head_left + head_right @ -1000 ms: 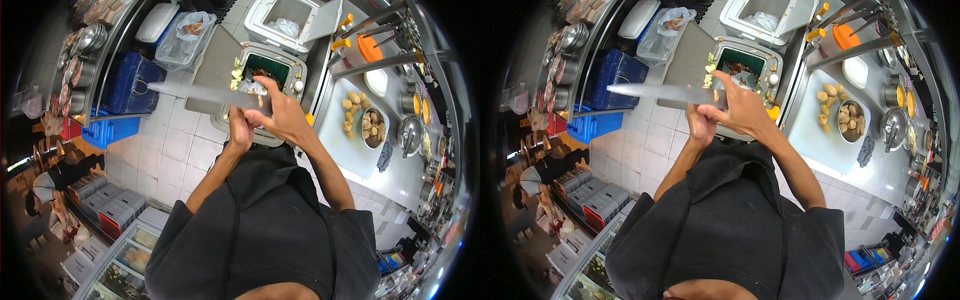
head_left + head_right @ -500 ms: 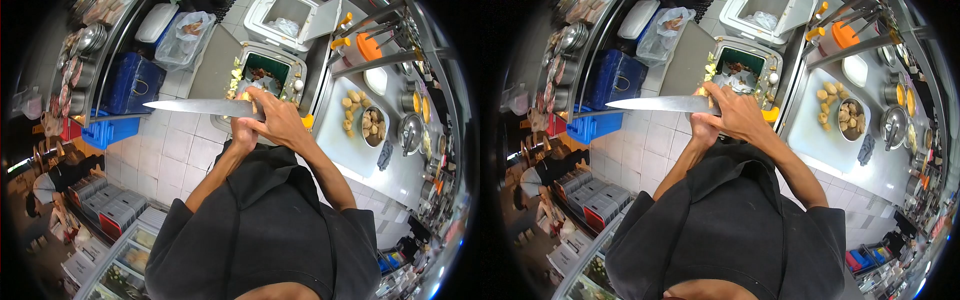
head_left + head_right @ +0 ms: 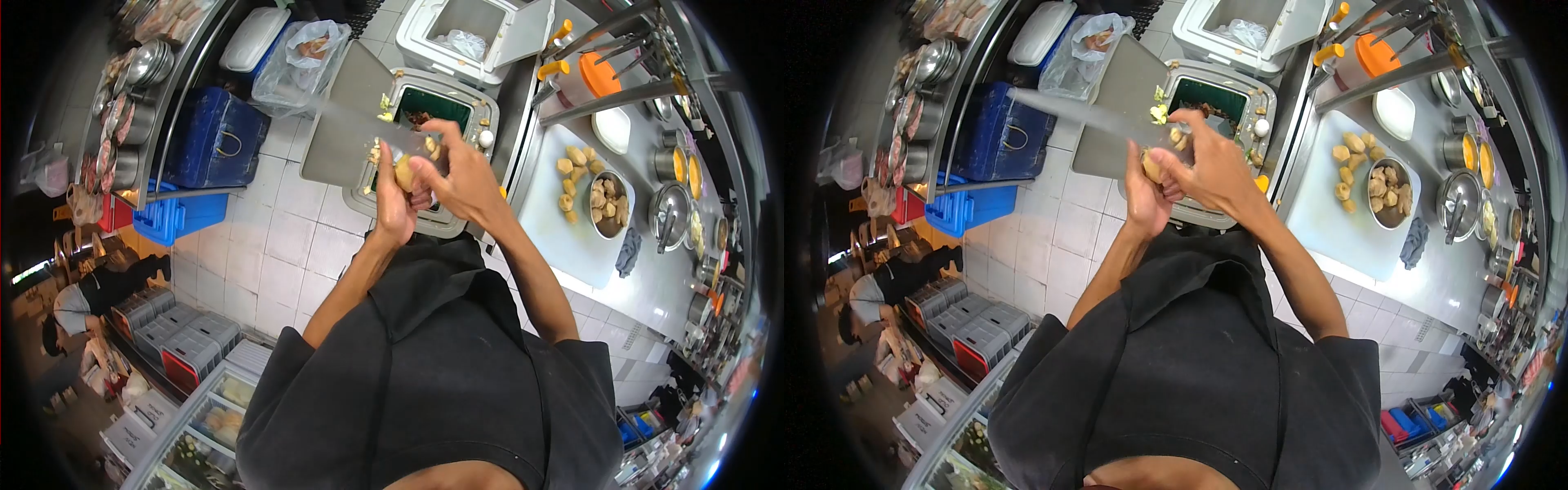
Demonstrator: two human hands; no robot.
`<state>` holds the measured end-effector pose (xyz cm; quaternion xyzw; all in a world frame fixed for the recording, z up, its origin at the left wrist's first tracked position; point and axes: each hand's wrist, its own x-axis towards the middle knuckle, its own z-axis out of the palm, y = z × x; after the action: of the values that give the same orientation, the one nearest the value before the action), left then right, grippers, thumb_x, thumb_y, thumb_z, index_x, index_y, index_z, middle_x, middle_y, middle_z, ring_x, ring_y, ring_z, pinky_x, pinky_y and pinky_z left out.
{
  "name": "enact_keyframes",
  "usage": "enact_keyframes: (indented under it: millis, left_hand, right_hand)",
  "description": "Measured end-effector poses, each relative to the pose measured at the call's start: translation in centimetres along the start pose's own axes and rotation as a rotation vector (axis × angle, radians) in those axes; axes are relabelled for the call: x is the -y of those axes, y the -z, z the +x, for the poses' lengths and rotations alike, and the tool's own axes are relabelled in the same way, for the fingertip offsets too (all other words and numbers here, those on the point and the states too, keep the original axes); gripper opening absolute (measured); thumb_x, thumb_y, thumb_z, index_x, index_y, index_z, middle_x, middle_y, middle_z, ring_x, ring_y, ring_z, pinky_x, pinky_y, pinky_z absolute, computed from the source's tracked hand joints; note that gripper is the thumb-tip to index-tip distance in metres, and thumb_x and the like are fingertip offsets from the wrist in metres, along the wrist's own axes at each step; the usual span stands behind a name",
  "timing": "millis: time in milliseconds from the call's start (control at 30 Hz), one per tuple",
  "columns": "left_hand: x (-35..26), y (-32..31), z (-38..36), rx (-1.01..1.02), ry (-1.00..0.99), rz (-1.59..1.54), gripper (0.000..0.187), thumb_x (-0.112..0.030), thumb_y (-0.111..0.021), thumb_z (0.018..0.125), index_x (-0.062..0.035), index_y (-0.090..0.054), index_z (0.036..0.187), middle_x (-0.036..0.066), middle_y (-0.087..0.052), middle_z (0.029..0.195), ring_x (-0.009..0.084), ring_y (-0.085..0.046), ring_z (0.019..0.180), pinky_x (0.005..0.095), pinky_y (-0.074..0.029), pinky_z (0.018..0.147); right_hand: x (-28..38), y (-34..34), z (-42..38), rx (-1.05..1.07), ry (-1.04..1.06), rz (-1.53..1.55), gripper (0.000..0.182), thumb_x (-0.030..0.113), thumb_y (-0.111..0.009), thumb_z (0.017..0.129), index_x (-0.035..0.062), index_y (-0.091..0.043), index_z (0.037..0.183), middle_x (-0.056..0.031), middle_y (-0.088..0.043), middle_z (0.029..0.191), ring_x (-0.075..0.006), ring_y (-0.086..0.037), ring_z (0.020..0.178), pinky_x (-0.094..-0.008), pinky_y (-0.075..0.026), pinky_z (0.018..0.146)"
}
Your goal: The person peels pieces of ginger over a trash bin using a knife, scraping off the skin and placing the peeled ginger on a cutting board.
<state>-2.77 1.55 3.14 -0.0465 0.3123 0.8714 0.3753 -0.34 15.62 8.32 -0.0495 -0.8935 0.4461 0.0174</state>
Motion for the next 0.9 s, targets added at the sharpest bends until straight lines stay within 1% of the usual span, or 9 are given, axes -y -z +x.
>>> enact_keyframes:
  millis: [33, 67, 133, 300, 400, 467, 533, 667, 900]
  left_hand:
    - [-0.7, -1.4, 0.0, -0.147, 0.043, 0.064, 0.057, -0.060, -0.032, 0.099, -0.0173, -0.040, 0.063, -0.005, -0.030, 0.055, 0.0070, -0.025, 0.051, 0.0245, -0.019, 0.049]
    - [-0.8, -1.2, 0.0, -0.150, 0.037, 0.064, 0.057, -0.060, -0.032, 0.099, -0.0173, -0.040, 0.063, -0.005, -0.030, 0.055, 0.0070, -0.025, 0.051, 0.0245, -0.019, 0.049]
    - [-0.9, -0.7, 0.4, -0.152, 0.005, 0.096, 0.055, -0.058, -0.032, 0.100, -0.0168, -0.043, 0.065, -0.006, -0.029, 0.055, 0.0065, -0.026, 0.051, 0.0245, -0.020, 0.048]
    - [-0.5, 0.8, 1.0, -0.121, -0.004, 0.133, 0.049, -0.053, -0.031, 0.101, -0.0160, -0.047, 0.073, -0.007, -0.031, 0.056, 0.0069, -0.026, 0.051, 0.0248, -0.021, 0.049]
    - [0.3, 1.6, 1.4, -0.151, -0.019, 0.081, 0.043, -0.049, -0.036, 0.103, -0.0118, -0.054, 0.090, -0.005, -0.043, 0.064, 0.0059, -0.036, 0.051, 0.0230, -0.033, 0.050]
    - [0.6, 1.5, 1.7, -0.237, -0.040, -0.005, 0.039, -0.046, -0.040, 0.103, -0.0121, -0.054, 0.091, -0.003, -0.050, 0.074, 0.0077, -0.052, 0.065, 0.0262, -0.047, 0.064]
    - [0.5, 1.0, 1.5, -0.192, -0.031, -0.011, 0.036, -0.044, -0.040, 0.104, -0.0128, -0.055, 0.095, -0.003, -0.051, 0.078, 0.0089, -0.054, 0.070, 0.0282, -0.049, 0.068]
    - [0.8, 1.4, 0.8, -0.026, -0.077, -0.006, 0.031, -0.040, -0.043, 0.103, -0.0127, -0.054, 0.114, 0.000, -0.057, 0.095, 0.0146, -0.060, 0.090, 0.0332, -0.052, 0.083]
    - [1.9, 4.1, 1.0, 0.177, -0.214, 0.099, 0.047, -0.041, -0.049, 0.100, -0.0087, -0.041, 0.134, 0.006, -0.052, 0.125, 0.0202, -0.055, 0.118, 0.0386, -0.050, 0.098]
  right_hand:
    - [0.2, 0.6, 0.0, -0.016, -0.029, 0.020, 0.066, 0.048, -0.066, 0.088, 0.0068, -0.042, 0.133, -0.0177, -0.061, 0.085, -0.0314, -0.064, 0.076, -0.0385, -0.048, 0.066]
    - [0.0, 0.6, 0.1, -0.013, -0.024, 0.022, 0.066, 0.048, -0.066, 0.088, 0.0068, -0.042, 0.133, -0.0177, -0.061, 0.085, -0.0314, -0.064, 0.076, -0.0385, -0.048, 0.066]
    - [-0.6, 0.7, -0.1, -0.102, -0.012, 0.025, 0.071, 0.054, -0.066, 0.086, 0.0074, -0.043, 0.133, -0.0237, -0.066, 0.087, -0.0391, -0.067, 0.076, -0.0440, -0.051, 0.070]
    - [-0.9, 1.1, -0.6, -0.011, -0.052, 0.043, 0.075, 0.057, -0.067, 0.084, 0.0065, -0.043, 0.134, -0.0222, -0.066, 0.089, -0.0367, -0.067, 0.075, -0.0413, -0.052, 0.070]
    - [-0.4, 0.9, -1.4, 0.019, -0.001, -0.056, 0.079, 0.059, -0.068, 0.082, 0.0067, -0.044, 0.136, -0.0216, -0.067, 0.092, -0.0351, -0.068, 0.073, -0.0405, -0.053, 0.067]
    - [0.1, 0.5, -2.0, 0.073, 0.112, -0.090, 0.077, 0.050, -0.075, 0.080, 0.0110, -0.044, 0.139, -0.0197, -0.065, 0.095, -0.0308, -0.066, 0.077, -0.0383, -0.051, 0.065]
    - [0.0, -0.1, -2.1, 0.029, 0.198, -0.115, 0.082, 0.054, -0.076, 0.077, 0.0135, -0.044, 0.142, -0.0180, -0.066, 0.102, -0.0299, -0.067, 0.077, -0.0377, -0.051, 0.063]
    - [0.5, 0.0, -1.8, 0.092, 0.214, -0.259, 0.080, 0.058, -0.070, 0.080, 0.0175, -0.045, 0.144, -0.0130, -0.063, 0.091, -0.0295, -0.064, 0.070, -0.0393, -0.050, 0.060]
    - [0.5, 0.0, -1.3, 0.125, 0.244, -0.337, 0.069, 0.059, -0.067, 0.081, 0.0194, -0.053, 0.136, -0.0106, -0.058, 0.082, -0.0287, -0.062, 0.065, -0.0397, -0.048, 0.057]
